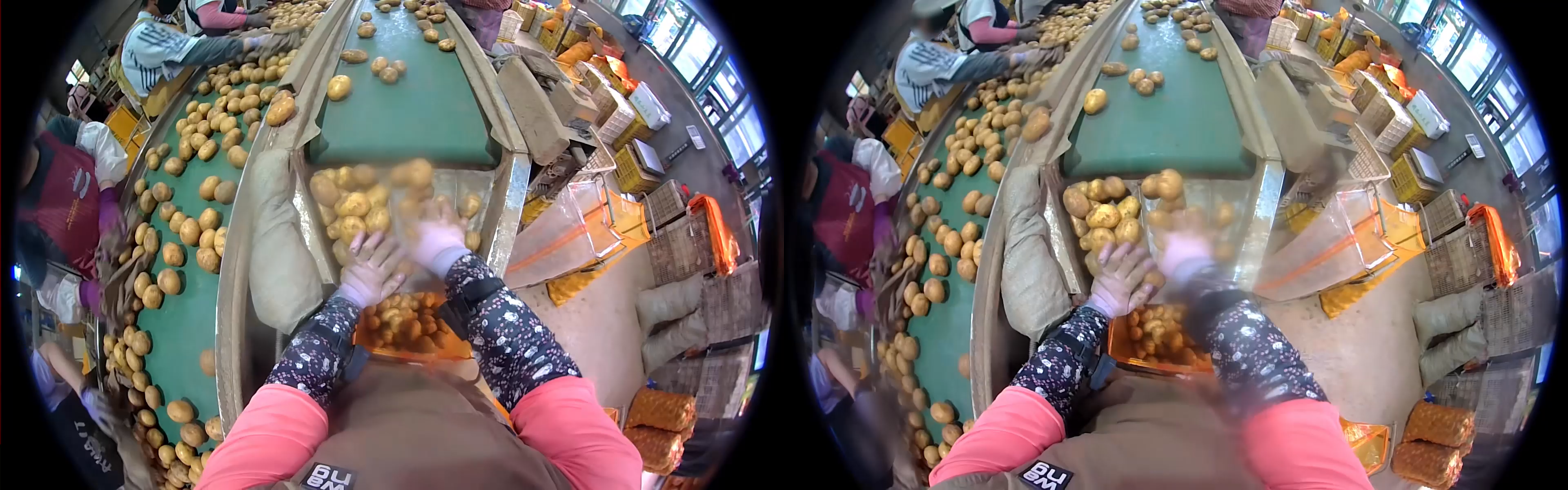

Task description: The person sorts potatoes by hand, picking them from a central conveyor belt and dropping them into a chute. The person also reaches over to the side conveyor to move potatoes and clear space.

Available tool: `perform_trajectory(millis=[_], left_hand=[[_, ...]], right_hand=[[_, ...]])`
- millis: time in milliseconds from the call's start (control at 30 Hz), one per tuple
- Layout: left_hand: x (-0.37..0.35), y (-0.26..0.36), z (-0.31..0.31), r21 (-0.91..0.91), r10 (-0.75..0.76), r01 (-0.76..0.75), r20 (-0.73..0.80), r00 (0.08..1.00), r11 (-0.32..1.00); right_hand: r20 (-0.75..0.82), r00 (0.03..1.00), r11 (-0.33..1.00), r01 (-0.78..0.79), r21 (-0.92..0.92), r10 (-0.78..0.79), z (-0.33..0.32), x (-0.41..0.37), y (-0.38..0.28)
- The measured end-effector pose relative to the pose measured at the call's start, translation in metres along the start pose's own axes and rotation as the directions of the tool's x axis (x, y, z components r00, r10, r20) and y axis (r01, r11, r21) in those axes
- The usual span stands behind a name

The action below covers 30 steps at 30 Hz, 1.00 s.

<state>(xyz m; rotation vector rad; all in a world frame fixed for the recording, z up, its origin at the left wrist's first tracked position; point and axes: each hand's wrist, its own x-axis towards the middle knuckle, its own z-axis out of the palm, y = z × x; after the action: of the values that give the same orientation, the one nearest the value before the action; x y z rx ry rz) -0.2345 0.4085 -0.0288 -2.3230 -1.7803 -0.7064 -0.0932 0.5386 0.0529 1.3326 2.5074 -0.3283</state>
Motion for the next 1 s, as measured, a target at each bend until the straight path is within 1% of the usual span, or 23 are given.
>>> perform_trajectory(millis=[67,133,167,200,233,267,300,333,367,400,433,467,500,533,633,733,833,867,900,933,967,1000], left_hand=[[-0.002,-0.002,0.005,0.028,-0.064,0.067,-0.091,0.994,0.997],[0.003,0.001,0.000,0.058,-0.220,0.224,-0.075,0.973,0.973],[0.005,0.003,-0.001,0.071,-0.296,0.301,-0.065,0.953,0.951],[0.005,0.003,0.006,0.085,-0.336,0.345,-0.107,0.936,0.935],[0.005,0.003,0.008,0.117,-0.360,0.368,-0.081,0.929,0.923],[0.010,0.002,0.005,0.152,-0.385,0.390,-0.059,0.921,0.908],[0.013,0.003,0.001,0.189,-0.409,0.409,-0.041,0.911,0.893],[0.014,0.005,-0.005,0.228,-0.395,0.387,-0.009,0.919,0.894],[0.014,0.005,-0.005,0.203,-0.367,0.362,-0.016,0.930,0.910],[0.014,0.004,-0.006,0.179,-0.336,0.335,-0.024,0.942,0.925],[0.015,0.003,-0.006,0.155,-0.304,0.306,-0.033,0.952,0.939],[0.015,0.003,-0.007,0.142,-0.285,0.283,-0.006,0.959,0.949],[0.016,0.004,-0.010,0.127,-0.266,0.262,0.022,0.964,0.957],[0.017,0.005,-0.012,0.112,-0.248,0.242,0.049,0.967,0.964],[0.018,0.007,-0.019,0.028,-0.172,0.170,0.119,0.978,0.985],[0.013,0.001,-0.014,-0.063,0.050,-0.041,0.161,0.986,0.997],[0.013,0.002,-0.018,-0.053,0.161,-0.155,0.133,0.978,0.986],[0.013,0.004,-0.019,-0.076,0.153,-0.144,0.122,0.981,0.987],[0.012,0.002,-0.017,-0.096,0.202,-0.190,0.139,0.970,0.977],[0.011,-0.001,-0.014,-0.116,0.249,-0.233,0.154,0.956,0.966],[0.010,-0.003,-0.014,-0.137,0.297,-0.276,0.167,0.940,0.951],[0.010,-0.003,-0.013,-0.127,0.306,-0.288,0.162,0.938,0.949]], right_hand=[[0.118,0.993,1.000,-0.007,-0.023,0.010,0.014,-0.017,0.010],[0.116,0.992,0.983,-0.030,-0.179,0.052,0.007,-0.046,-0.002],[0.134,0.990,0.984,-0.024,-0.175,0.048,0.012,-0.043,-0.001],[0.159,0.986,0.985,-0.019,-0.170,0.046,0.022,-0.042,0.001],[0.182,0.982,0.986,-0.013,-0.166,0.044,0.029,-0.042,0.003],[0.072,0.995,0.998,-0.067,-0.010,0.068,0.030,-0.041,0.005],[-0.018,0.998,0.989,-0.065,0.132,0.068,0.030,-0.034,0.010],[-0.107,0.991,0.961,-0.048,0.271,0.080,0.034,-0.019,0.017],[-0.192,0.976,0.915,-0.018,0.404,0.104,0.043,-0.007,0.022],[-0.610,0.792,0.975,0.126,0.183,0.012,0.050,0.000,0.021],[-0.481,0.876,0.953,0.125,0.276,0.024,0.054,0.010,0.024],[-0.340,0.940,0.925,0.109,0.364,0.023,0.030,0.014,0.018],[-0.298,0.949,0.973,0.155,0.169,-0.099,0.010,0.008,0.013],[-0.252,0.943,0.975,0.219,-0.027,-0.219,-0.011,0.002,0.008],[-0.088,0.965,0.962,0.235,-0.143,-0.249,-0.004,0.018,0.002],[-0.188,0.954,0.948,0.183,-0.260,-0.235,0.014,0.030,-0.001],[-0.136,0.968,0.969,0.188,-0.163,-0.210,-0.004,0.022,0.000],[-0.213,0.962,0.973,0.197,0.121,-0.169,0.002,0.023,0.006],[-0.276,0.955,0.895,0.213,0.392,-0.107,0.007,0.024,0.012],[-0.313,0.948,0.779,0.243,0.578,-0.063,0.013,0.024,0.016],[-0.350,0.937,0.622,0.285,0.729,-0.018,0.013,0.021,0.016],[-0.381,0.925,0.485,0.334,0.808,-0.001,0.012,0.016,0.016]])
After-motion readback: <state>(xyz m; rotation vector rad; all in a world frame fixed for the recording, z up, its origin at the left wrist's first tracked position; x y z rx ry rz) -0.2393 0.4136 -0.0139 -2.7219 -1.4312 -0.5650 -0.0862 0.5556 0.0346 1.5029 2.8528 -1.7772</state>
